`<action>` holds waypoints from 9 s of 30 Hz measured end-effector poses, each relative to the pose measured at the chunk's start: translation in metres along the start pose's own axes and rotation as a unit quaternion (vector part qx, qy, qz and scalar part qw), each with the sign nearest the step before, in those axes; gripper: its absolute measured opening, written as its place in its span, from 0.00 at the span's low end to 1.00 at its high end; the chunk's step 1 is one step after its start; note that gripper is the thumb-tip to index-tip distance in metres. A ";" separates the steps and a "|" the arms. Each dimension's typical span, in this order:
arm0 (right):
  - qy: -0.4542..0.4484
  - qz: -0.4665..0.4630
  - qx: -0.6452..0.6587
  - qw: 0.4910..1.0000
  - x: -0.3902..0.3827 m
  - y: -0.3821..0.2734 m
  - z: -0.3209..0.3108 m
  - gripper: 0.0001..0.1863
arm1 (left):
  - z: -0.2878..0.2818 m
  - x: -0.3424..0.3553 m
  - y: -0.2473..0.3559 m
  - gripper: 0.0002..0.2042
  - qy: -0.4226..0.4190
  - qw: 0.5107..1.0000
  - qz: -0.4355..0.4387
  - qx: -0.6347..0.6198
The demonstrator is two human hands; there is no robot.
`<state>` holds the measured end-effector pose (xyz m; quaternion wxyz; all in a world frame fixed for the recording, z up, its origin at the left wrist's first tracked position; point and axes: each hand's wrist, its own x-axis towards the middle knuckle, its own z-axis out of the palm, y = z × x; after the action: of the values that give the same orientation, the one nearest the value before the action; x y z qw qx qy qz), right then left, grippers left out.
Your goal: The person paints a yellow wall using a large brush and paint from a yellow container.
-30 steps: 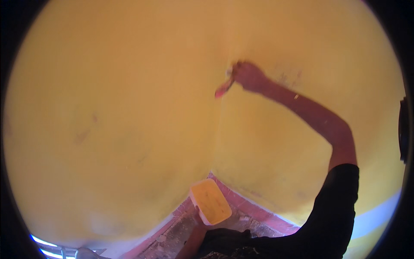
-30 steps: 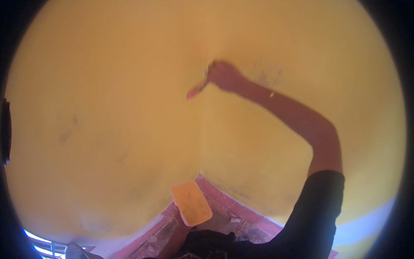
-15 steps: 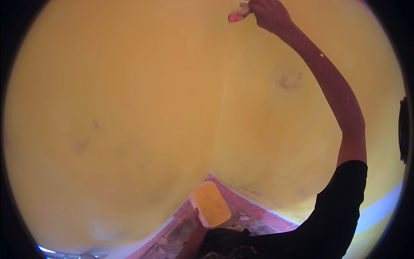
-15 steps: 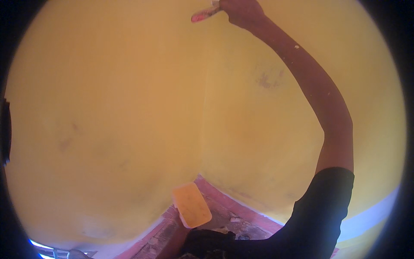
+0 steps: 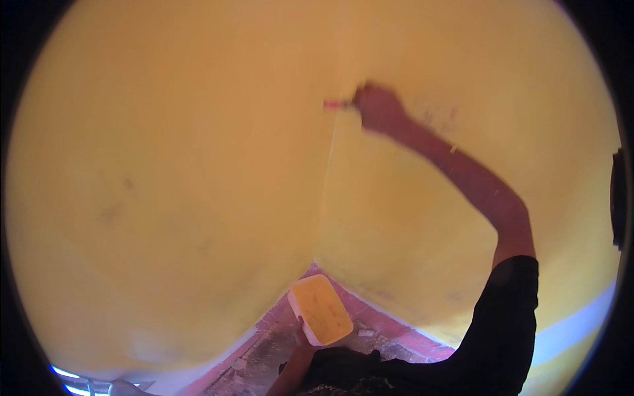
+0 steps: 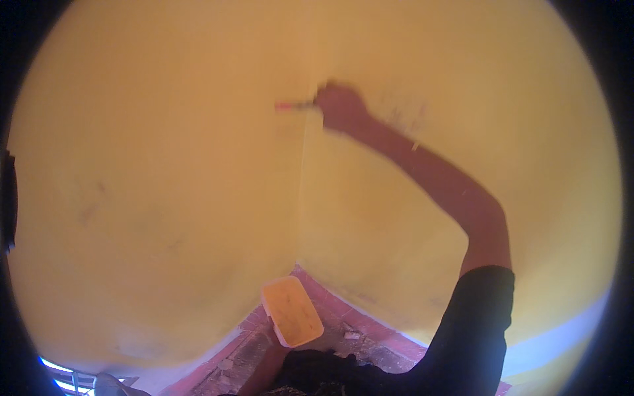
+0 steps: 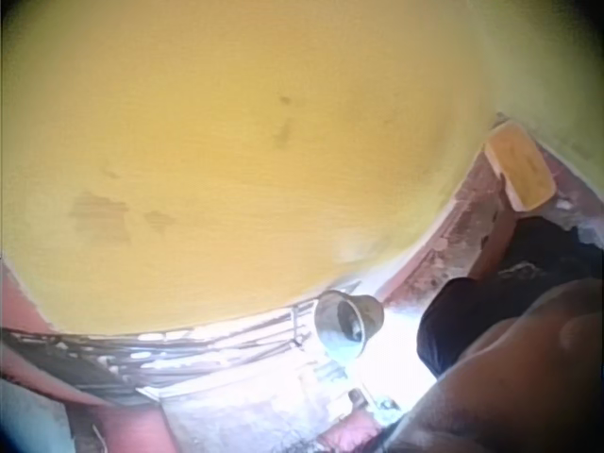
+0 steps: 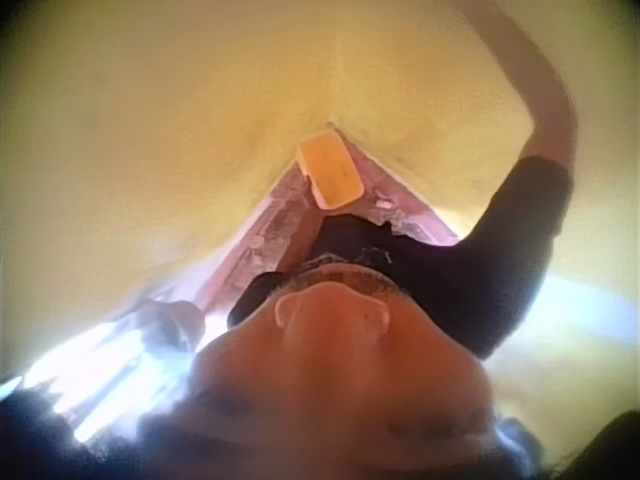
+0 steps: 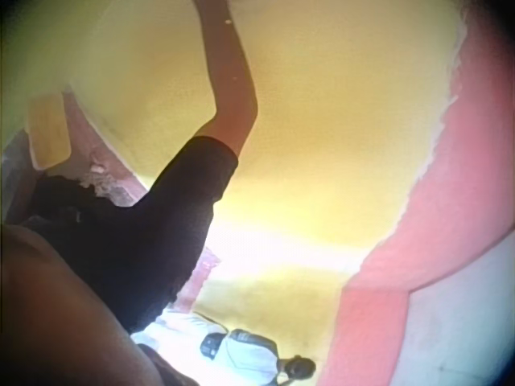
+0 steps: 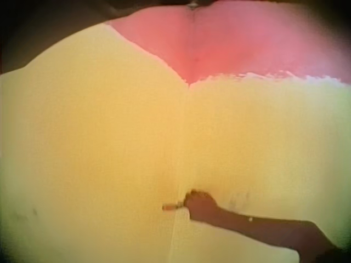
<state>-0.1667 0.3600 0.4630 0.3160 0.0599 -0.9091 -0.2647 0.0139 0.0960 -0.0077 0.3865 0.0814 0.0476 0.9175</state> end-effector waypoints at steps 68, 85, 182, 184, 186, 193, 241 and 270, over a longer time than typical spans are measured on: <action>0.262 -0.051 -0.131 0.955 0.039 0.097 -0.117 0.09 | 0.063 0.008 0.002 0.38 0.016 1.000 0.003 0.012; 0.072 0.060 -0.075 0.993 0.002 0.047 -0.090 0.07 | 0.059 0.004 0.005 0.38 0.009 1.000 -0.014 -0.010; 0.025 0.252 0.358 0.899 -0.239 -0.119 -0.039 0.13 | 0.070 0.006 0.005 0.37 0.053 0.998 0.016 0.036; -0.023 0.329 0.463 0.823 -0.255 -0.151 -0.046 0.14 | 0.078 0.012 0.006 0.37 0.054 0.996 0.042 0.060; -0.067 0.389 0.531 0.750 -0.283 -0.179 -0.037 0.15 | 0.082 0.018 0.003 0.37 0.065 0.992 0.064 0.086; -0.128 0.381 0.619 0.675 -0.292 -0.201 -0.043 0.17 | 0.090 0.017 0.005 0.38 0.084 0.985 0.110 0.099; -0.126 0.381 0.641 0.654 -0.302 -0.171 0.031 0.19 | 0.130 0.035 -0.009 0.34 0.066 0.993 0.026 0.095; 0.189 -0.177 -0.079 0.963 -0.102 0.045 -0.009 0.10 | 0.116 0.035 -0.014 0.36 0.070 0.993 0.059 0.076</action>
<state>-0.0772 0.4223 0.4367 0.4339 0.2432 -0.7839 -0.3716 0.0213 0.1335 0.1082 0.3203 0.0482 0.1390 0.9358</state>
